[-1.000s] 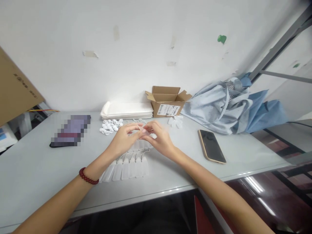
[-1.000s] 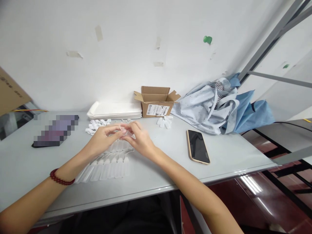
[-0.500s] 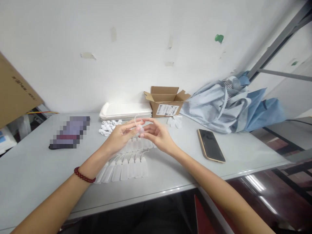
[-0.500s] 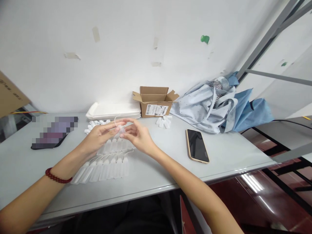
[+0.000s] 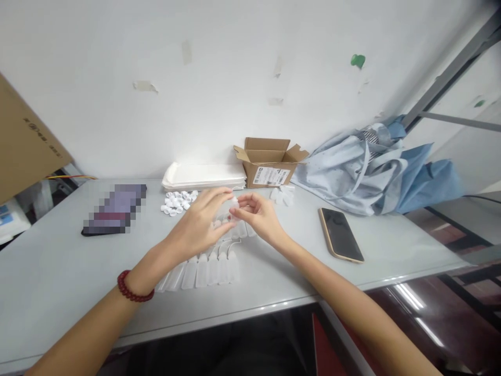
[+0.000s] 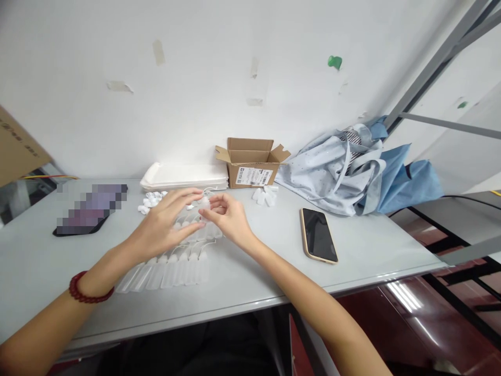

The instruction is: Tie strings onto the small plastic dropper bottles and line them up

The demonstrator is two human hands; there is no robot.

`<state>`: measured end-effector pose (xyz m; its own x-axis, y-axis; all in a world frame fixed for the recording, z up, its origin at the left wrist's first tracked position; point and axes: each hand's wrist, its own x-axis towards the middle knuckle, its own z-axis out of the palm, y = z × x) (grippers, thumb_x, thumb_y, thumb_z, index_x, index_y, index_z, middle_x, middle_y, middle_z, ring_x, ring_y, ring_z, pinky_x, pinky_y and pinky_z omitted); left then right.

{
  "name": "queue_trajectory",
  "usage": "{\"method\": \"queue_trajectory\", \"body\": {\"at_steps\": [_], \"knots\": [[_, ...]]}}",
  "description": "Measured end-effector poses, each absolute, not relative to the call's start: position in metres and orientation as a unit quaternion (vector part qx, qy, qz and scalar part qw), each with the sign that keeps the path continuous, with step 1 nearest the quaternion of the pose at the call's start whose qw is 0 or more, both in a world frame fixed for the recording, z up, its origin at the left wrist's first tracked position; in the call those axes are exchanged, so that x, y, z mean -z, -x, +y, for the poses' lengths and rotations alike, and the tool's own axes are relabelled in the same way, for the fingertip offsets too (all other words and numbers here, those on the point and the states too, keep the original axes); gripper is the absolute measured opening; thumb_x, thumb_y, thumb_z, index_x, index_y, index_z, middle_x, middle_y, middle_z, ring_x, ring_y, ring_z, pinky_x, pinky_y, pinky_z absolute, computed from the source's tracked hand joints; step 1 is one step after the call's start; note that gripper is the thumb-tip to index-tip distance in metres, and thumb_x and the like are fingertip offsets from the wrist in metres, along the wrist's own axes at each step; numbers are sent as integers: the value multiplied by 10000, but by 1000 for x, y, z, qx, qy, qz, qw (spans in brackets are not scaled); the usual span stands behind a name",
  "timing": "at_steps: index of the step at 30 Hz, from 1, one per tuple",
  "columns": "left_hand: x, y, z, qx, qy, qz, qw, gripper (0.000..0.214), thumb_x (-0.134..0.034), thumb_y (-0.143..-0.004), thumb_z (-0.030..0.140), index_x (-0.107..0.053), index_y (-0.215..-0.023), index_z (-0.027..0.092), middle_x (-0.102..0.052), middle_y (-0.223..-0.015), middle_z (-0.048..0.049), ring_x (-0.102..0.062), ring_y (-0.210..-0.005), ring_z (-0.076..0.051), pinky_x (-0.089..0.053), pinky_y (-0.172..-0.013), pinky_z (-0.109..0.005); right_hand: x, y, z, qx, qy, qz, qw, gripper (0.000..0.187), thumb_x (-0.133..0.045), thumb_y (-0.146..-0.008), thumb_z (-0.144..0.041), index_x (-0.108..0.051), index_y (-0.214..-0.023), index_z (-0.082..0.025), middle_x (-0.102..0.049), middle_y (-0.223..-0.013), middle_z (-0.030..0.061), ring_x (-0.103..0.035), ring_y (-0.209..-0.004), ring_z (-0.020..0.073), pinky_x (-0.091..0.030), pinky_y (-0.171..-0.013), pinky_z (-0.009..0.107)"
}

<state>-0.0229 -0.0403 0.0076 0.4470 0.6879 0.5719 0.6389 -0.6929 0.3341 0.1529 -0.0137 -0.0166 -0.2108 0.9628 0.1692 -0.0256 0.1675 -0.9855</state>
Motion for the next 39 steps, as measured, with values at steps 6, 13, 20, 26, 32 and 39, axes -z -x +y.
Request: {"method": "queue_trajectory", "body": {"at_steps": [6, 13, 20, 26, 32, 39], "knots": [[1, 22, -40, -324, -875, 357, -51, 350, -629, -850, 255, -540, -1163, 127, -601, -1176, -133, -526, -1056, -271, -472, -899, -440, 10, -155, -15, -528, 404, -604, 438, 397, -784, -654, -409, -541, -851, -165, -644, -776, 17, -653, -656, 145, -530, -648, 296], [-5, 14, -57, -245, -901, 350, 74, 300, -697, -790, 314, -590, -1021, 156, -638, -1011, -79, -518, -1006, -255, -487, -818, -376, -18, -203, 2, -531, 323, -775, 113, 264, -621, -830, -388, -683, -875, -135, -693, -819, 54, -655, -746, 138, -526, -690, 270], [-2, 3, -79, -154, -931, 307, 126, 319, -694, -788, 391, -625, -1022, 184, -630, -948, -69, -546, -926, -249, -469, -797, -376, -14, -211, 8, -600, 255, -753, -87, 306, -630, -818, -354, -713, -967, -100, -720, -886, 96, -684, -799, 153, -525, -687, 247], [3, 5, -77, -120, -934, 311, 127, 297, -678, -799, 399, -629, -1007, 192, -616, -910, -57, -539, -895, -242, -453, -746, -349, -2, -204, 11, -602, 257, -745, -130, 326, -626, -807, -292, -690, -1055, -91, -707, -867, 85, -660, -769, 131, -515, -638, 222], [8, 5, -77, -105, -935, 322, 102, 267, -640, -823, 434, -620, -913, 184, -589, -869, -55, -521, -852, -236, -430, -739, -349, 0, -202, 11, -609, 265, -736, -130, 298, -627, -796, -265, -681, -1031, -90, -691, -829, 60, -655, -723, 122, -512, -632, 229], [5, 3, -79, -57, -937, 332, 95, 320, -662, -804, 446, -613, -956, 169, -573, -901, -61, -505, -883, -247, -425, -793, -377, 4, -199, 9, -616, 257, -732, -138, 252, -635, -786, -254, -675, -970, -87, -682, -796, 41, -662, -687, 121, -511, -642, 243]]}}
